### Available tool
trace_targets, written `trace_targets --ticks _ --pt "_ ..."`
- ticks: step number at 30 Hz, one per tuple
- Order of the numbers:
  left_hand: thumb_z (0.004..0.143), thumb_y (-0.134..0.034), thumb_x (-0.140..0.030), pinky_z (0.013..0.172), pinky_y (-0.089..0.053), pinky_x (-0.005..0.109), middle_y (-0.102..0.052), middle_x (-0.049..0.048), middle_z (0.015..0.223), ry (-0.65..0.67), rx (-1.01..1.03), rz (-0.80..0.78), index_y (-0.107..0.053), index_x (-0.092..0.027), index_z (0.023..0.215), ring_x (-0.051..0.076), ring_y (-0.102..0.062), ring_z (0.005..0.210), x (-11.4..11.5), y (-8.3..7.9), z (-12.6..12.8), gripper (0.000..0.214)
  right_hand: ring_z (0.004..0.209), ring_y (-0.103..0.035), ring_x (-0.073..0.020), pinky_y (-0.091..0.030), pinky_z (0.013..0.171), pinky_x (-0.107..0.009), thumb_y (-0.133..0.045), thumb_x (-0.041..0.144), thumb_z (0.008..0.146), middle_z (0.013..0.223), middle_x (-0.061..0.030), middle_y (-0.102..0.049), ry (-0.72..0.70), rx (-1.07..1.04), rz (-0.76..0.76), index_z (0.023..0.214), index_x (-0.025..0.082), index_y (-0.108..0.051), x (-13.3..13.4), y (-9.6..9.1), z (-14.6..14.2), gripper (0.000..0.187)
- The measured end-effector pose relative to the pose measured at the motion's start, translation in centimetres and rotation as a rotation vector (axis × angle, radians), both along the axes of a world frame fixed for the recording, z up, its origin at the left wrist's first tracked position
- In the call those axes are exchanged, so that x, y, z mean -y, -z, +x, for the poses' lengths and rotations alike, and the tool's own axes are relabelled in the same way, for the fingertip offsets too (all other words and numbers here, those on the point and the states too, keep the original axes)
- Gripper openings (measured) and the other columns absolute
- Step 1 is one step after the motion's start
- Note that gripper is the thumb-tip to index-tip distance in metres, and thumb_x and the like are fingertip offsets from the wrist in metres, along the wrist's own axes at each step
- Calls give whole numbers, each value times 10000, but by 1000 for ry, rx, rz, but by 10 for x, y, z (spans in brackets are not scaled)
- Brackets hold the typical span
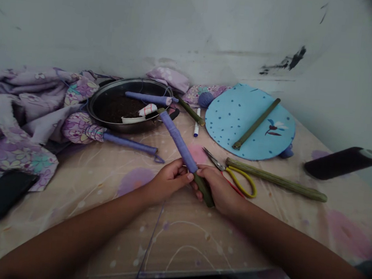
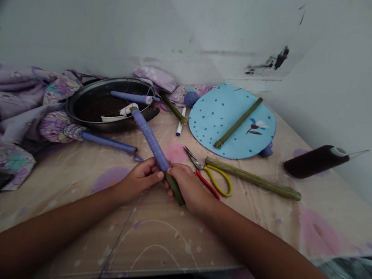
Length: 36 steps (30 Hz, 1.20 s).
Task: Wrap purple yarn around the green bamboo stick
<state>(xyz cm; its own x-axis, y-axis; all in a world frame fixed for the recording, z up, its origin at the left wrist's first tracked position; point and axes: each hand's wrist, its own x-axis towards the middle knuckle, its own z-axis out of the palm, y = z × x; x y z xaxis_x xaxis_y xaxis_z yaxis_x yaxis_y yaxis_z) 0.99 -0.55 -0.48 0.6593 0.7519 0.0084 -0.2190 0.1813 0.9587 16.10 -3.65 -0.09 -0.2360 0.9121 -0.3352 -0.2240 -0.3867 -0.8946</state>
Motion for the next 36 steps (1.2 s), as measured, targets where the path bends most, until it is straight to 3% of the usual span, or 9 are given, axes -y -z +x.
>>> trace_targets --ticks 8,19,23,27,36 --pt "770 -656 -307 619 -505 258 -643 11 670 -40 -41 -69 -522 -125 975 134 -639 603 -2 0 0 305 417 -480 -96 -328 360 -200 -503 260 695 579 9 -540 -21 -44 -9 716 160 -554 -1 1 2 114" --pt "698 -721 -279 613 -464 214 -638 6 755 -80 -21 -63 -537 -136 905 110 -624 644 -3 1 0 312 360 -427 -77 -287 340 -189 -466 276 726 493 23 -497 -35 40 -6 614 167 -514 1 -8 -1 163" --pt "734 -677 -291 526 -416 192 -597 -30 625 -62 -32 -88 -559 -133 968 71 -540 500 -4 -4 -2 306 358 -413 -76 -292 339 -190 -463 290 724 494 26 -481 -38 -6 -60 630 165 -523 1 -7 -1 168" --pt "743 -676 -313 472 -394 184 -556 -55 546 -29 11 -103 -543 -132 883 26 -399 370 -5 -5 -1 264 374 -439 -79 -312 354 -193 -496 280 693 520 17 -507 -47 -34 -53 634 160 -531 -1 -8 -1 138" --pt "790 -633 -352 513 -429 190 -622 -9 583 -17 -21 -74 -505 -139 876 97 -594 518 -5 -4 0 263 398 -480 -97 -323 376 -220 -469 242 601 583 -13 -566 -122 -128 -15 656 152 -562 -3 -11 4 140"
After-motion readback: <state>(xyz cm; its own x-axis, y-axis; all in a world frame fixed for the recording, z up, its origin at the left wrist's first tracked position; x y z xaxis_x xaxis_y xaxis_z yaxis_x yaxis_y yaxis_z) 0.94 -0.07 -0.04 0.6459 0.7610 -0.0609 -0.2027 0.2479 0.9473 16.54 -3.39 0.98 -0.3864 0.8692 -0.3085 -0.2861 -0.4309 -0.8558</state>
